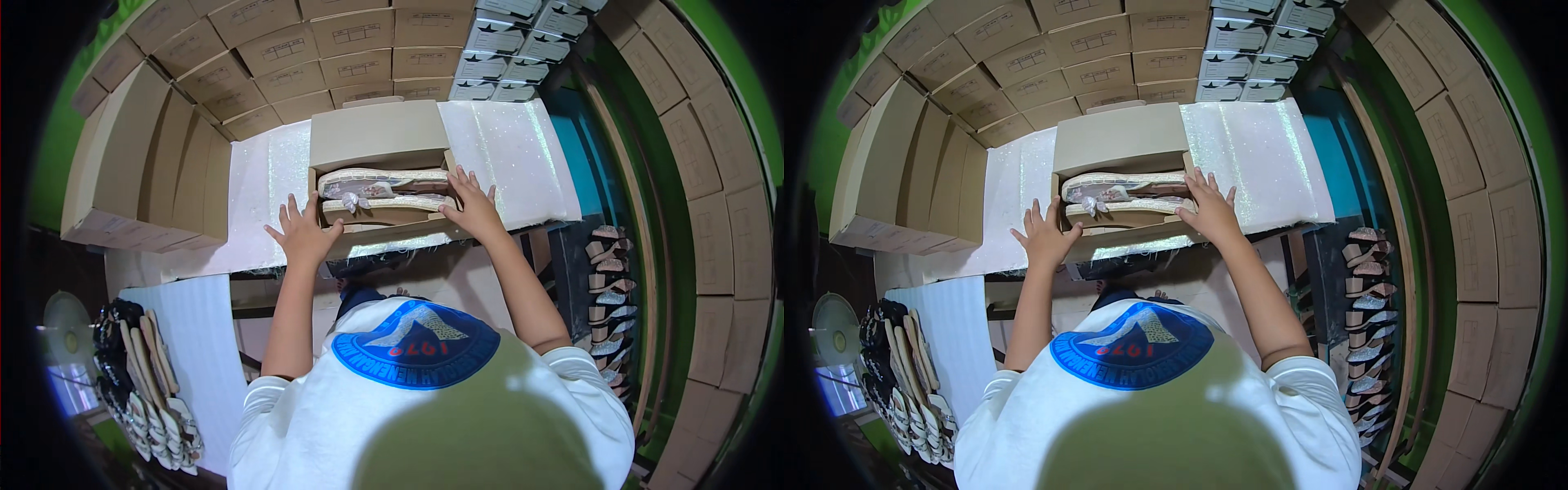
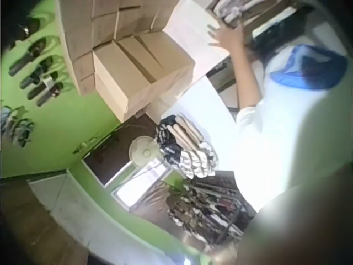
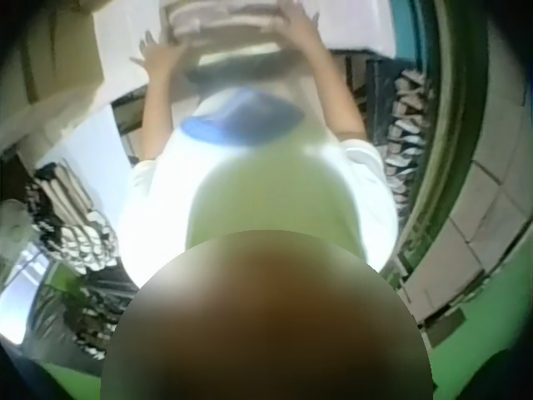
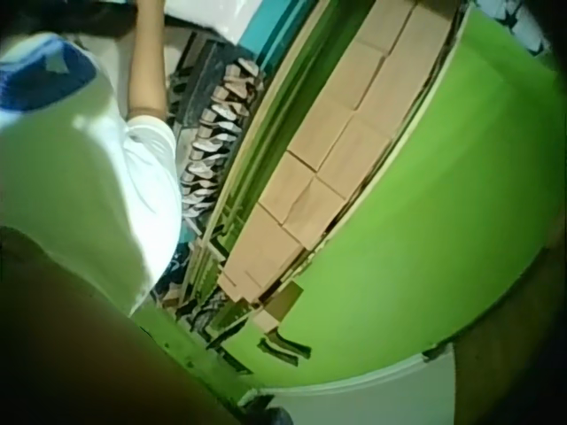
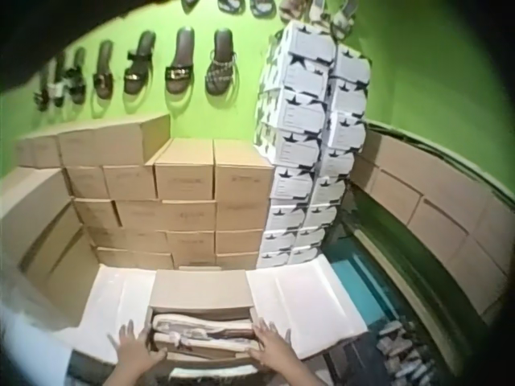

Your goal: Packing several pairs of sandals into boxes and organizing them on shelves.

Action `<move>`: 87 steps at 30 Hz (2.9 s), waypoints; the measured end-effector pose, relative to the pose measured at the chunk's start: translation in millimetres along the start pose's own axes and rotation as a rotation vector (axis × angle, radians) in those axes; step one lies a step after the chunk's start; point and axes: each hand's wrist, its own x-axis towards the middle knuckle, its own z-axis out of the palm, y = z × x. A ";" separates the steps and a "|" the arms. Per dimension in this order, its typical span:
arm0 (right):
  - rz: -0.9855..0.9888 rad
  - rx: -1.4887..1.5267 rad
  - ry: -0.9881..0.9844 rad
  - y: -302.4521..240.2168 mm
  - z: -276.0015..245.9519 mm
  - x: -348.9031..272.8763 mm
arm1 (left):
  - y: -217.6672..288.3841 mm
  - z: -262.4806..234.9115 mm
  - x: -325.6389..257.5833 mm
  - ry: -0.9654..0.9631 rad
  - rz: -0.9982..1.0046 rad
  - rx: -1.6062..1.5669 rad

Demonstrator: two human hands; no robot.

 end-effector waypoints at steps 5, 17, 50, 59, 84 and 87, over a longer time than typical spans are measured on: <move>-0.043 -0.166 -0.034 -19.9 -24.2 8.1 | -8.1 -17.8 -1.3 -0.028 -0.029 0.055; -0.085 0.150 0.155 -3.2 -11.5 182.5 | -29.2 17.1 120.0 -0.122 0.053 -1.072; -0.500 -0.121 0.368 -50.6 24.5 -29.3 | 9.4 37.1 -42.6 0.384 0.560 -0.022; -0.569 -0.153 0.350 -45.5 24.3 -17.8 | 11.5 25.5 -30.6 0.392 0.605 0.011; -0.084 -0.068 0.258 -2.5 38.9 -28.7 | -37.2 40.5 -30.2 0.277 0.276 -0.105; -0.074 -0.042 0.213 -1.9 37.7 -27.5 | -40.4 54.1 -26.4 0.243 0.269 -0.162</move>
